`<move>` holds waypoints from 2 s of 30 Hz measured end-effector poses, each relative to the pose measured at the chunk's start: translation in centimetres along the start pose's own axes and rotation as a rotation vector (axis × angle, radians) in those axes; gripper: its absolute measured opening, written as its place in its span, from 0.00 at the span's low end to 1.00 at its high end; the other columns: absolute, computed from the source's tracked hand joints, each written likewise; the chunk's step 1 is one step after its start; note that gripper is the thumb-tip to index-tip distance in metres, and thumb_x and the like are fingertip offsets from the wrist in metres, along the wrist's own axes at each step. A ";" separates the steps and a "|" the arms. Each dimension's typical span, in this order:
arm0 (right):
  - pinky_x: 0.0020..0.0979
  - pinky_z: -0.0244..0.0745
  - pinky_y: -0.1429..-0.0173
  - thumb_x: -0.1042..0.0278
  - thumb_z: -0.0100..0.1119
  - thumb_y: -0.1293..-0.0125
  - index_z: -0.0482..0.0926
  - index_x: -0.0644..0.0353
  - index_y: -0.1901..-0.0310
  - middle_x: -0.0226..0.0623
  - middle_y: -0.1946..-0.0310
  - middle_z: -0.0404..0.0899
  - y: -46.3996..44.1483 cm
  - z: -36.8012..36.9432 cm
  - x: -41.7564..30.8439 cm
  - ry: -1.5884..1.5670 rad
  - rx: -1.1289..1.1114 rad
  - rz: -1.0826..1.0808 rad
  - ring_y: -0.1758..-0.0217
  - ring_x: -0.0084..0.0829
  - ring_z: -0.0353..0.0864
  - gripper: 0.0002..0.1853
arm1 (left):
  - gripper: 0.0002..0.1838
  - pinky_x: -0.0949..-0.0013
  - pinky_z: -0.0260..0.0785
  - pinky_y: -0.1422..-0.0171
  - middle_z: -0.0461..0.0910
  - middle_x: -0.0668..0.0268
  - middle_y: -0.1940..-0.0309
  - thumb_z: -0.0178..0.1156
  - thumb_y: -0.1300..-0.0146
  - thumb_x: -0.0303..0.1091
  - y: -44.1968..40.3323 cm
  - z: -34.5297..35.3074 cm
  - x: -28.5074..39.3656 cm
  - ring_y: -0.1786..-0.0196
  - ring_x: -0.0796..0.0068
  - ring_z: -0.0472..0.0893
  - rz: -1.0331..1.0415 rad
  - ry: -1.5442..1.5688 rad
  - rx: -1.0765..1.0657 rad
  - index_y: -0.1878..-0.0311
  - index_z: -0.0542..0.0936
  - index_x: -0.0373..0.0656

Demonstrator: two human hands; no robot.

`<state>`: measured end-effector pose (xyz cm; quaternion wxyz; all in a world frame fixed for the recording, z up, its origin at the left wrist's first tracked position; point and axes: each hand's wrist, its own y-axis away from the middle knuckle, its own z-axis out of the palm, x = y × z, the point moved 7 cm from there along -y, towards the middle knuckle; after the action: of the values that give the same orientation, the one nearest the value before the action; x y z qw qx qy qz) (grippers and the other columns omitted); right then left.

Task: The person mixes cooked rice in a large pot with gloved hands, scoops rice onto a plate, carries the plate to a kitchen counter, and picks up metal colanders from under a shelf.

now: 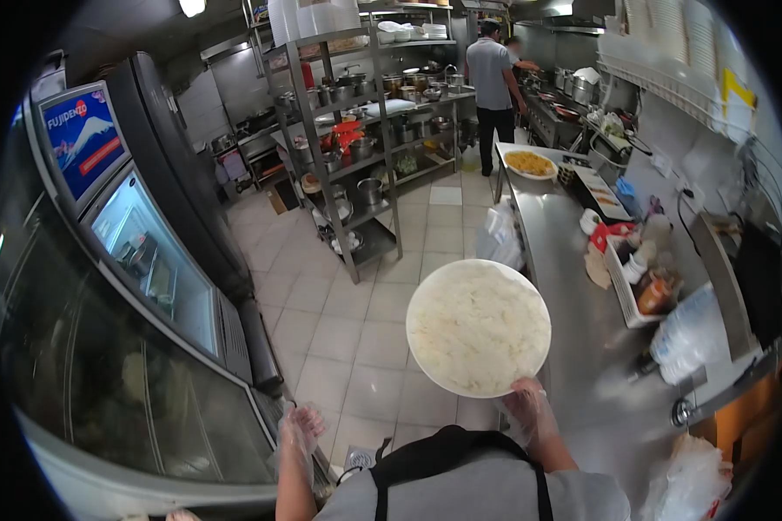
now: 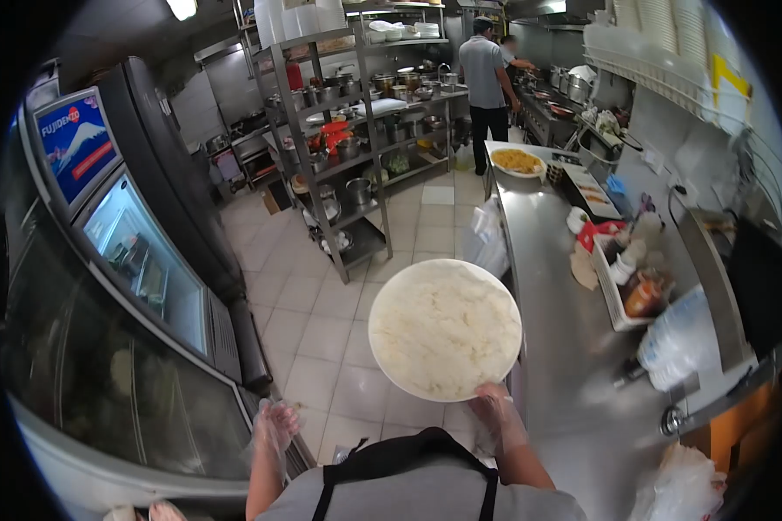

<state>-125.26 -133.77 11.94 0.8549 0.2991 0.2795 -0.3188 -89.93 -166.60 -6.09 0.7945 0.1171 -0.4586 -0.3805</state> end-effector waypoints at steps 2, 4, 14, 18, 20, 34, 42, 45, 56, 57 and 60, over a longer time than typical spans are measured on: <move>0.30 0.73 0.55 0.73 0.54 0.54 0.72 0.62 0.63 0.35 0.64 0.75 -5.8 -1.6 1.1 -0.010 0.016 -0.027 0.63 0.30 0.76 0.13 | 0.24 0.55 0.64 0.60 0.73 0.61 0.64 0.43 0.40 0.58 -6.4 1.3 2.7 0.65 0.61 0.73 -0.033 -0.003 -0.133 0.61 0.71 0.45; 0.30 0.73 0.57 0.74 0.54 0.54 0.72 0.62 0.66 0.35 0.66 0.75 -10.5 -0.8 1.2 0.054 0.035 -0.032 0.62 0.30 0.75 0.10 | 0.23 0.58 0.65 0.60 0.75 0.61 0.68 0.44 0.39 0.56 -11.8 1.4 5.1 0.66 0.63 0.74 -0.011 -0.128 0.023 0.60 0.72 0.44; 0.27 0.70 0.58 0.70 0.55 0.46 0.72 0.57 0.72 0.30 0.72 0.72 -33.2 14.9 2.9 0.177 -0.171 0.045 0.67 0.26 0.72 0.03 | 0.17 0.62 0.59 0.82 0.65 0.64 0.87 0.51 0.41 0.44 -10.8 -6.9 5.9 0.85 0.66 0.66 0.089 -0.190 0.261 0.81 0.70 0.45; 0.28 0.70 0.57 0.68 0.54 0.45 0.71 0.56 0.71 0.30 0.73 0.71 -43.0 20.8 8.7 0.295 -0.315 0.089 0.67 0.26 0.72 0.04 | 0.16 0.63 0.57 0.82 0.63 0.66 0.87 0.51 0.42 0.45 -7.7 -9.7 5.5 0.85 0.68 0.63 0.131 0.032 0.137 0.81 0.68 0.47; 0.28 0.70 0.57 0.68 0.54 0.44 0.71 0.56 0.70 0.30 0.73 0.71 -48.0 23.2 12.8 0.533 -0.449 -0.049 0.67 0.26 0.72 0.04 | 0.16 0.63 0.57 0.82 0.64 0.66 0.87 0.51 0.42 0.45 -11.4 -11.6 7.1 0.85 0.68 0.64 0.055 0.103 0.272 0.81 0.68 0.47; 0.36 0.73 0.56 0.70 0.54 0.50 0.71 0.62 0.75 0.36 0.73 0.71 -63.7 49.6 33.0 0.122 -0.361 0.282 0.68 0.29 0.72 0.05 | 0.17 0.69 0.59 0.78 0.67 0.67 0.83 0.51 0.42 0.50 -42.9 -10.1 43.1 0.82 0.70 0.66 0.055 -0.242 0.566 0.77 0.70 0.47; 0.37 0.75 0.54 0.76 0.51 0.60 0.75 0.66 0.70 0.42 0.73 0.75 -80.8 62.4 35.6 0.274 -0.339 0.312 0.67 0.39 0.77 0.11 | 0.19 0.62 0.71 0.70 0.75 0.61 0.76 0.51 0.40 0.48 -69.4 -14.1 56.6 0.76 0.67 0.75 0.153 -0.630 0.494 0.68 0.74 0.38; 0.38 0.73 0.51 0.77 0.50 0.59 0.71 0.69 0.58 0.43 0.66 0.74 -88.3 68.2 37.4 0.186 -0.377 0.364 0.61 0.40 0.76 0.20 | 0.20 0.62 0.70 0.71 0.74 0.60 0.77 0.51 0.40 0.49 -71.7 -18.3 56.5 0.77 0.64 0.74 -0.060 -0.599 0.490 0.70 0.74 0.38; 0.39 0.71 0.49 0.76 0.53 0.51 0.73 0.65 0.72 0.43 0.70 0.73 -109.9 83.6 48.0 0.108 -0.396 0.458 0.61 0.38 0.75 0.04 | 0.19 0.62 0.69 0.69 0.72 0.63 0.80 0.46 0.38 0.47 -84.5 -19.0 63.3 0.78 0.66 0.73 -0.210 0.038 0.539 0.71 0.74 0.41; 0.39 0.72 0.49 0.76 0.53 0.51 0.72 0.68 0.69 0.44 0.67 0.73 -111.7 84.6 49.1 0.095 -0.415 0.458 0.60 0.39 0.75 0.07 | 0.19 0.62 0.69 0.70 0.72 0.63 0.79 0.46 0.38 0.47 -87.2 -19.1 65.2 0.78 0.65 0.73 -0.224 0.015 0.541 0.71 0.74 0.40; 0.40 0.73 0.49 0.77 0.52 0.52 0.69 0.74 0.60 0.49 0.60 0.73 -114.6 92.4 49.8 0.031 -0.485 0.475 0.56 0.41 0.75 0.16 | 0.19 0.62 0.68 0.70 0.73 0.62 0.79 0.46 0.38 0.48 -94.3 -19.3 71.6 0.77 0.65 0.73 -0.261 -0.066 0.538 0.70 0.74 0.40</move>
<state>-148.48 -287.08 1.87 0.9471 0.1486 0.2828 -0.0302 -100.26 -285.12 -21.38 0.6641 0.3689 -0.5495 -0.3479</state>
